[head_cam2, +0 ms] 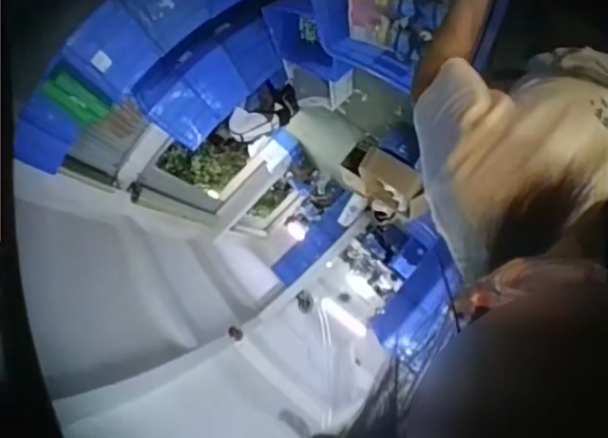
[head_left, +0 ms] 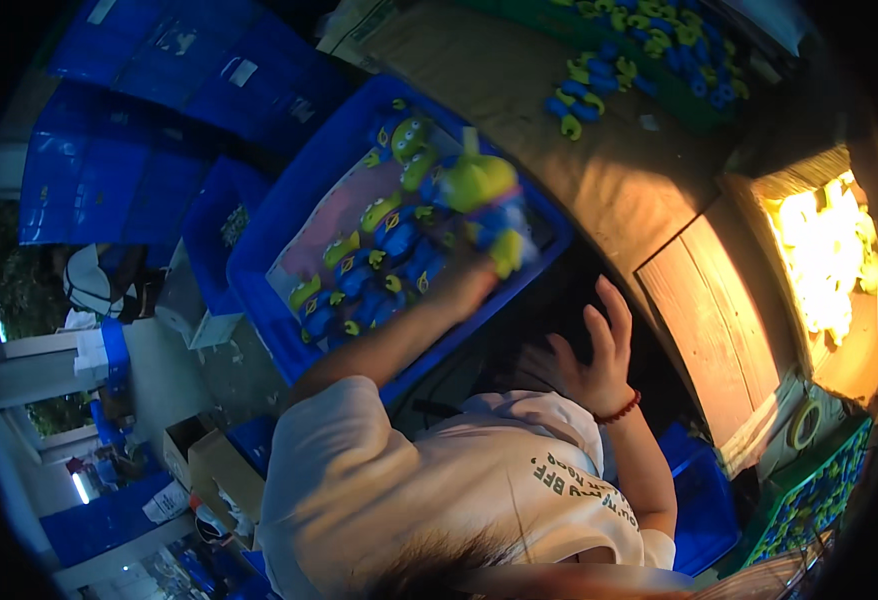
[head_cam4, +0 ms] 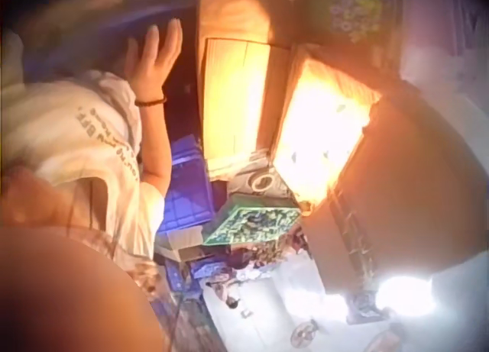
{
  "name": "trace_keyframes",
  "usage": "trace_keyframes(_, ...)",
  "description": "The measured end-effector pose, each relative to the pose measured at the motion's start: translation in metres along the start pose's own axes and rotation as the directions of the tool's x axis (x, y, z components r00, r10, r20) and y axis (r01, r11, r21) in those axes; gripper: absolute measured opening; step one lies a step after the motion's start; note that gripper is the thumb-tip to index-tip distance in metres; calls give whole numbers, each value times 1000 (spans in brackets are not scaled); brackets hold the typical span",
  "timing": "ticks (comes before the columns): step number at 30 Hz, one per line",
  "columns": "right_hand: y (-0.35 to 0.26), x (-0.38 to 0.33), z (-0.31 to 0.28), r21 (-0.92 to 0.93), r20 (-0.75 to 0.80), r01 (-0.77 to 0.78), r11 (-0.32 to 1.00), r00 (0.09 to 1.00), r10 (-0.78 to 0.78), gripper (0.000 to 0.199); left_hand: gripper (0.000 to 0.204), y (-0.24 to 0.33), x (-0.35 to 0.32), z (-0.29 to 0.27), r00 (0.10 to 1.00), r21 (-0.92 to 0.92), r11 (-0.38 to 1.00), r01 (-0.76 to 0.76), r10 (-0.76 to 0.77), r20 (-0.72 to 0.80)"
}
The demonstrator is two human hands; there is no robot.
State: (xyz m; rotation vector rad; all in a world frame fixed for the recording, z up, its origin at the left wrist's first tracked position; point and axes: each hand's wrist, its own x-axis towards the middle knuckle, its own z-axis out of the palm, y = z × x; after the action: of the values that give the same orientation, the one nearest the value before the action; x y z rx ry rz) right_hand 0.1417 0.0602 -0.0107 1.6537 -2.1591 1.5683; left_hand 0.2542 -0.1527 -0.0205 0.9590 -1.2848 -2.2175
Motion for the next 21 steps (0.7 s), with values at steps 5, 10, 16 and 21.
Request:
trace_keyframes(5, 15, -28, -34, 16, 72, -264, 964, 962, 262, 51, 97, 16, 73, -161, 803, 260, 964, -50, 194, -563)
trace_keyframes(10, 24, -75, -82, -129, 12, -443, 887, 894, 448, 40, 115, 47, 110, -281, 736, 919, 336, 205, 566, -371)
trace_keyframes(16, 30, -155, -126, -123, -161, -654, 747, 756, 635, 39, 108, 114, 120, -354, 943, 878, -471, -86, 247, 225)
trace_keyframes(21, 20, -184, -131, -117, -224, -712, 692, 698, 680, 41, 116, 114, 158, -363, 976, 873, -458, -167, 50, 213)
